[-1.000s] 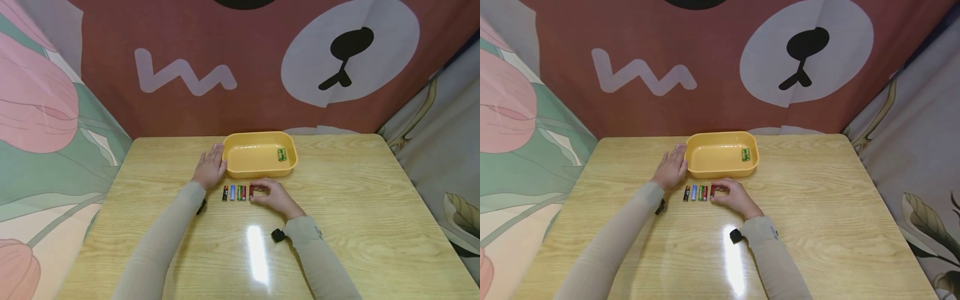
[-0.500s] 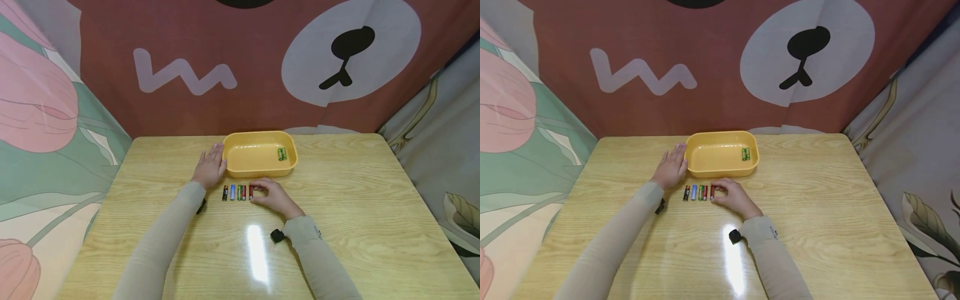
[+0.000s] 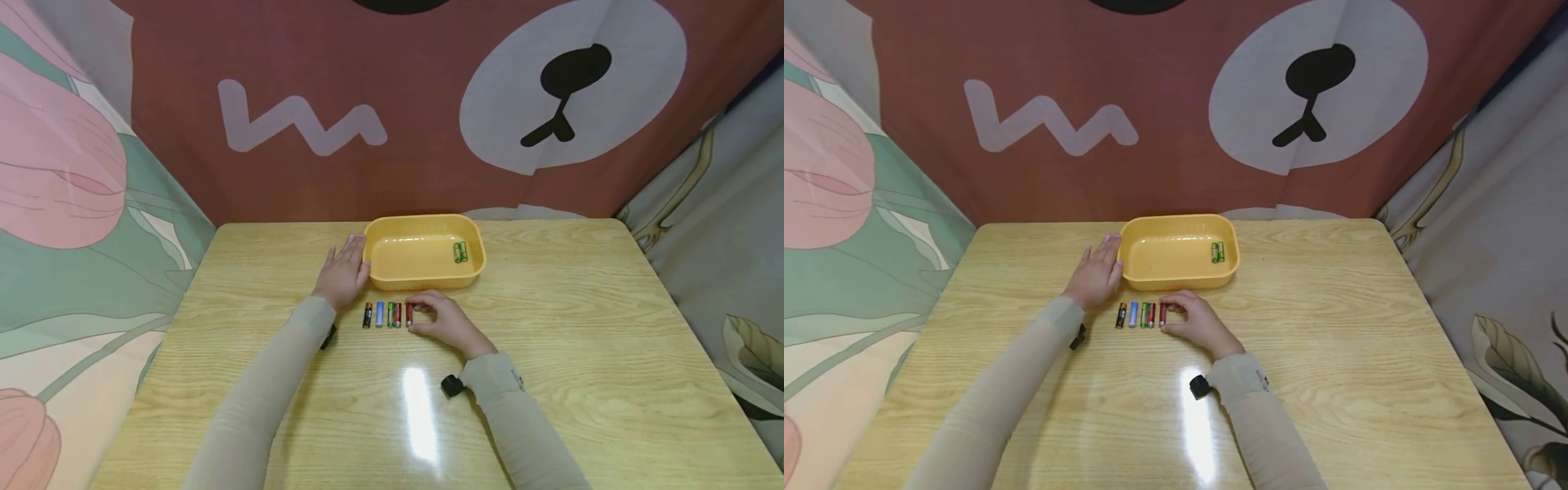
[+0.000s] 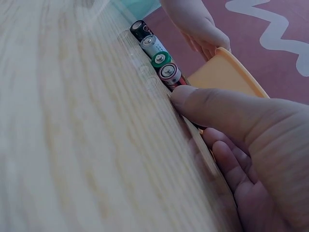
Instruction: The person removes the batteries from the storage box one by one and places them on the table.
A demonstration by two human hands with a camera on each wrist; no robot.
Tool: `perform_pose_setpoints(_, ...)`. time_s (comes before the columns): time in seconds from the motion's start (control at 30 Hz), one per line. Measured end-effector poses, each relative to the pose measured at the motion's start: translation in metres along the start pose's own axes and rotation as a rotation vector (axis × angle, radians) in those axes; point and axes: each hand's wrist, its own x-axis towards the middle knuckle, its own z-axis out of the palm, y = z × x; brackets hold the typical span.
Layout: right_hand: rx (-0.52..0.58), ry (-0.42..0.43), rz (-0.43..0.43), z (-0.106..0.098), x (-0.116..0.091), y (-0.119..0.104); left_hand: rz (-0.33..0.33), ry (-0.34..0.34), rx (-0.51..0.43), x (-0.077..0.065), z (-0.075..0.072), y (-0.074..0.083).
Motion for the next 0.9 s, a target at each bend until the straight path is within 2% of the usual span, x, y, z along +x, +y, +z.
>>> perform_pose_setpoints(0.3, 0.013, 0.018, -0.024, 0.0014, -0.0012, 0.0023, -0.008, -0.007, -0.005, 0.0007, -0.0003, 0.0012)
perform_pose_setpoints(0.57, 0.040, 0.024, -0.009, 0.0005, -0.0019, 0.0008, -0.007, -0.007, -0.010, 0.0001, 0.0007, -0.0014)
perform_pose_setpoints(0.9, 0.081, 0.074, -0.032, 0.0019, -0.0031, 0.0064, 0.011, 0.024, -0.010, 0.0008, 0.0038, -0.0022)
